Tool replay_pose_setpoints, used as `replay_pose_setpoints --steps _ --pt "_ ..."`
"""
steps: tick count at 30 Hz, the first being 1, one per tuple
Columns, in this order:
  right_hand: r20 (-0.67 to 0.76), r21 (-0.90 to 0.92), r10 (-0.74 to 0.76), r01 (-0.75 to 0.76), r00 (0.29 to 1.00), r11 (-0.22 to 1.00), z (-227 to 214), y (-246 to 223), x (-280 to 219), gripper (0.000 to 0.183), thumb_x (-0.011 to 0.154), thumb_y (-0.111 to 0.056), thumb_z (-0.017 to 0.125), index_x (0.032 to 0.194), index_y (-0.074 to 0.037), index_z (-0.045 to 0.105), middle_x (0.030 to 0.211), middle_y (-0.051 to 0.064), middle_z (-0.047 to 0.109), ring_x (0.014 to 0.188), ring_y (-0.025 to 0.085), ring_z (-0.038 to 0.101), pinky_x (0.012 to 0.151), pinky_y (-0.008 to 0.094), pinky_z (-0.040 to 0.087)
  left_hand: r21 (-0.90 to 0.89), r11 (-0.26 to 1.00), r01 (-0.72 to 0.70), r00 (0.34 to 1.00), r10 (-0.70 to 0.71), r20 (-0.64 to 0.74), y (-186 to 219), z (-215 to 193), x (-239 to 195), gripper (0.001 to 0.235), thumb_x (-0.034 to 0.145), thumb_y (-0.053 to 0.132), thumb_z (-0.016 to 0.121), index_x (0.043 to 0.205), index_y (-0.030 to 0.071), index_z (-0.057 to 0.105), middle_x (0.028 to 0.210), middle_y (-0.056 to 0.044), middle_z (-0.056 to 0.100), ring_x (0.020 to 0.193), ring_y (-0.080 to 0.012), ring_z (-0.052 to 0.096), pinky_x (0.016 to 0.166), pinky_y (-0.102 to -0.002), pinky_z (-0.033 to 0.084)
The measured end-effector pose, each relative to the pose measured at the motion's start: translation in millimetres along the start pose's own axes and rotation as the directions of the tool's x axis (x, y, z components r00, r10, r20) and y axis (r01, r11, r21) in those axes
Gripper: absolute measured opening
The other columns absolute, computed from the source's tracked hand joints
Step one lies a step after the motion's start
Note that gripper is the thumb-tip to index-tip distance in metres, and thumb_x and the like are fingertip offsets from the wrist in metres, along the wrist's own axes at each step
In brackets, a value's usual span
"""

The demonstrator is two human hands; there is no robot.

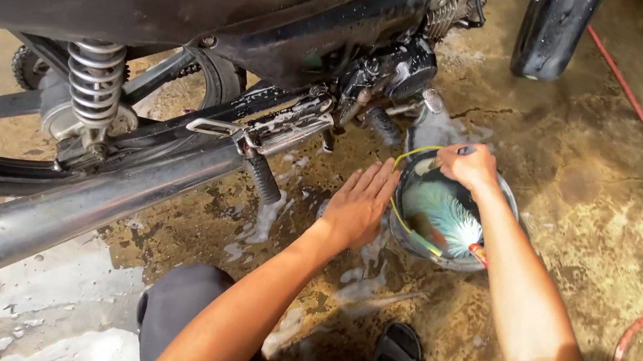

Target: The person scrubs the engine and exhaust area of a motorcycle using a brush and soapy water from a bucket. They repeatedly dip the brush into the bucket and scrub various parts of the bike's lower section.

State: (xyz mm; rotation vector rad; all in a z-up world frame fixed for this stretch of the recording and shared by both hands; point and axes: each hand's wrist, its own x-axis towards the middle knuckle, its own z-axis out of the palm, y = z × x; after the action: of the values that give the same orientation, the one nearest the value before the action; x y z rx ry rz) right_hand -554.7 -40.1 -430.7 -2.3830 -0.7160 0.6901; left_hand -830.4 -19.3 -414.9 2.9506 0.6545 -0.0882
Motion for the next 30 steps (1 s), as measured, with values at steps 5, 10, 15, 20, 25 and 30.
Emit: replay_pose_setpoints --steps 5,10,15,20,25,30 --pt "-0.112 0.116 -0.035 0.048 0.993 0.992 -35.7 -22.7 -9.0 0.021 0.068 -0.036 0.076 0.088 -0.039 0.080 0.067 -0.001 0.071 0.074 0.019 0.072 0.077 0.035 0.063 -0.144 0.985 0.093 0.995 -0.088 0.045 -1.5 -8.7 3.5 0.114 0.085 0.039 0.072 0.165 0.002 0.001 0.173 -0.021 -0.003 0.158 -0.0400 0.007 0.127 -0.053 0.016" --pt "0.000 0.759 -0.047 0.031 0.999 0.650 -29.2 -43.4 -52.2 0.037 0.088 -0.024 0.070 0.122 -0.008 0.069 0.114 0.015 0.072 0.098 0.025 0.076 0.090 0.040 0.063 -0.181 0.967 0.181 0.978 -0.158 0.137 -24.4 -19.4 2.6 0.114 0.084 0.038 0.072 0.165 0.002 0.001 0.173 -0.020 -0.007 0.160 -0.0395 0.002 0.129 -0.054 0.012" --pt "0.112 0.961 -0.026 -0.101 0.993 0.257 20.7 -68.1 -76.9 0.030 0.080 -0.014 0.080 0.108 -0.005 0.072 0.093 0.011 0.075 0.083 0.022 0.079 0.079 0.036 0.069 -0.096 0.936 0.339 0.931 -0.319 0.179 -59.2 -45.1 -16.9 0.113 0.086 0.044 0.068 0.165 0.000 -0.002 0.172 -0.021 -0.011 0.159 -0.0408 -0.005 0.129 -0.054 0.006" --pt "0.191 0.904 -0.164 -0.108 0.968 0.415 57.1 -85.0 -105.4 0.038 0.090 -0.019 0.069 0.125 -0.004 0.066 0.114 0.023 0.072 0.108 0.030 0.073 0.104 0.044 0.055 -0.102 0.908 0.407 0.913 -0.403 0.056 -75.7 -72.3 -48.5 0.101 0.091 0.034 0.065 0.166 0.002 0.005 0.174 -0.021 -0.002 0.160 -0.0364 0.001 0.129 -0.051 0.009" --pt "0.087 0.924 -0.256 0.018 0.963 0.381 84.7 -102.1 -115.8 0.037 0.097 -0.022 0.068 0.128 -0.001 0.066 0.124 0.033 0.065 0.119 0.039 0.066 0.106 0.048 0.053 -0.006 0.904 0.428 0.904 -0.428 0.008 -96.6 -55.1 -68.6 0.100 0.089 0.030 0.071 0.166 0.003 0.014 0.172 -0.024 0.002 0.159 -0.0427 0.003 0.128 -0.054 0.012" --pt "0.119 0.959 -0.342 -0.018 0.932 0.284 84.4 -113.2 -129.1 0.045 0.101 -0.022 0.063 0.138 0.003 0.057 0.135 0.037 0.057 0.129 0.044 0.059 0.111 0.051 0.049 0.093 0.919 0.384 0.921 -0.388 0.028 -109.9 -48.0 -72.4 0.097 0.091 0.036 0.072 0.166 0.006 0.019 0.172 -0.024 0.007 0.159 -0.0422 0.005 0.128 -0.051 0.011"
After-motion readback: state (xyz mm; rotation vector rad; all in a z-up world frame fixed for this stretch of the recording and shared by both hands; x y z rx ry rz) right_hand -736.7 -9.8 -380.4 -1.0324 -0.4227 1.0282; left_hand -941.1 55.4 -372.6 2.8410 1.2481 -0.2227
